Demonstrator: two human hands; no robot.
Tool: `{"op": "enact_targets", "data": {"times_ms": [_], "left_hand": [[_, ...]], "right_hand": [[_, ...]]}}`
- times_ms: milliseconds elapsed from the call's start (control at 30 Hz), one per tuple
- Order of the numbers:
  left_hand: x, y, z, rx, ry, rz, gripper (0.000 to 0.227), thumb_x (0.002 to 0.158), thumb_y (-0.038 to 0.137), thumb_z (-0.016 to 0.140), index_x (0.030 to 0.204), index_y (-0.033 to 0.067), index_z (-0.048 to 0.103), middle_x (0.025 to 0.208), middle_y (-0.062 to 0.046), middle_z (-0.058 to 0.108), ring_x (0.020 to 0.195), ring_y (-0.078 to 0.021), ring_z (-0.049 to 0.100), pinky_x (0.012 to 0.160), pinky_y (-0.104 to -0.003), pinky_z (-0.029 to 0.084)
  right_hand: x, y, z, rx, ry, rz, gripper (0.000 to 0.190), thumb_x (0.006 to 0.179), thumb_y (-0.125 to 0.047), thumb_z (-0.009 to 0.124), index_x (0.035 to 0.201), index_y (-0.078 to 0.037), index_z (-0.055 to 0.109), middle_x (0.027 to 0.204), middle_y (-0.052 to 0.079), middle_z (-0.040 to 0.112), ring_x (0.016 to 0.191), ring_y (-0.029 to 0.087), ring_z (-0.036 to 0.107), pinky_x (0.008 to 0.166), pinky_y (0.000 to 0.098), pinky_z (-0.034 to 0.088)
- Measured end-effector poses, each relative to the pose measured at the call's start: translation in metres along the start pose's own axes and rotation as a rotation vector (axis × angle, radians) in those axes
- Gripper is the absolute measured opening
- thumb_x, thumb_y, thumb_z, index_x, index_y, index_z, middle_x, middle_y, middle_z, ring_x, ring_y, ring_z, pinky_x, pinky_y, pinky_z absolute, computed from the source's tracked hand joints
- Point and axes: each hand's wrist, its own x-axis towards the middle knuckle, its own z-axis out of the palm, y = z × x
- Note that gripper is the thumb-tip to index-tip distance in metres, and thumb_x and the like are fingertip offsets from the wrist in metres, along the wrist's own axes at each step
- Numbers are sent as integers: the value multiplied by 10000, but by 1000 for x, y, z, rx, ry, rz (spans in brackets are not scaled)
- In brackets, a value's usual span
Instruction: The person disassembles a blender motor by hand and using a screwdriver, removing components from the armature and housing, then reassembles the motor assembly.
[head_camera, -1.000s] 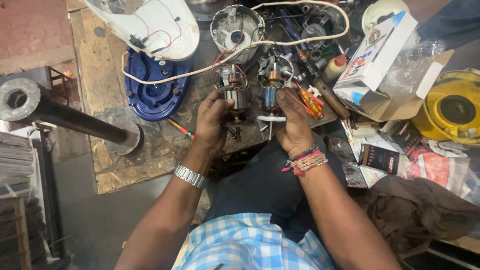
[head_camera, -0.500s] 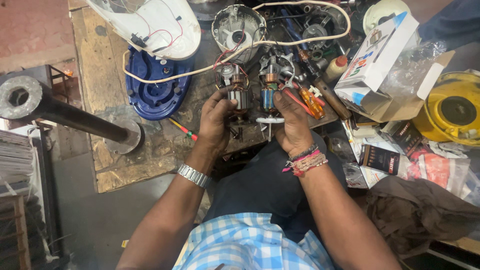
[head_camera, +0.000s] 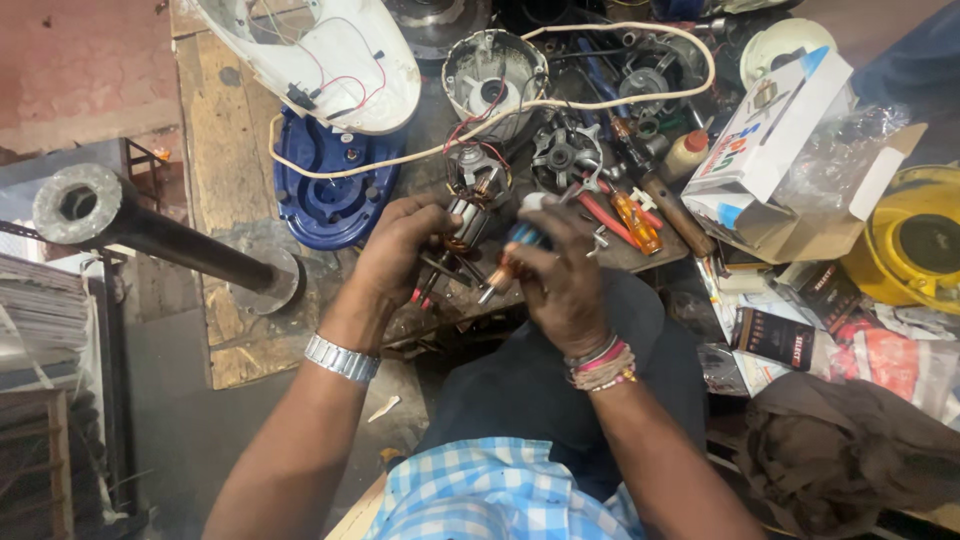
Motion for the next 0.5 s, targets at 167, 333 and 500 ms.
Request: {"op": "enact_targets", "data": {"times_ms": [167,333,500], "left_hand": [[3,4,4,17,-26,-50,269,832,96,626,1053,-36,706,850,-58,716,722,-134,645,659,-270,525],[2,4,10,66,-83,-7,276,856,86,643,1070,-71,716,873,-79,708,752,-124,625,675,-251,493],[3,6,11,40,-104,-15,287,849,80,643,1085,-73,697,892,-75,711,771,-122,639,694,-253,517]], "right_hand": [[-2,-5,0,-63,-13,-75,504,814,62,787,1209,-212,632,1371,58,568,1373,324,508,1170,456,441],[-3,-6,0,-42,7,-73,484,836,46,800,1215,-212,645,1356,67,557,1366,320,501,1170,461,428],[-6,-6,-1,-66,-8,-80,442,840,24,815,1180,-218,670,1340,51,561,1362,315,498,1169,450,424]]}}
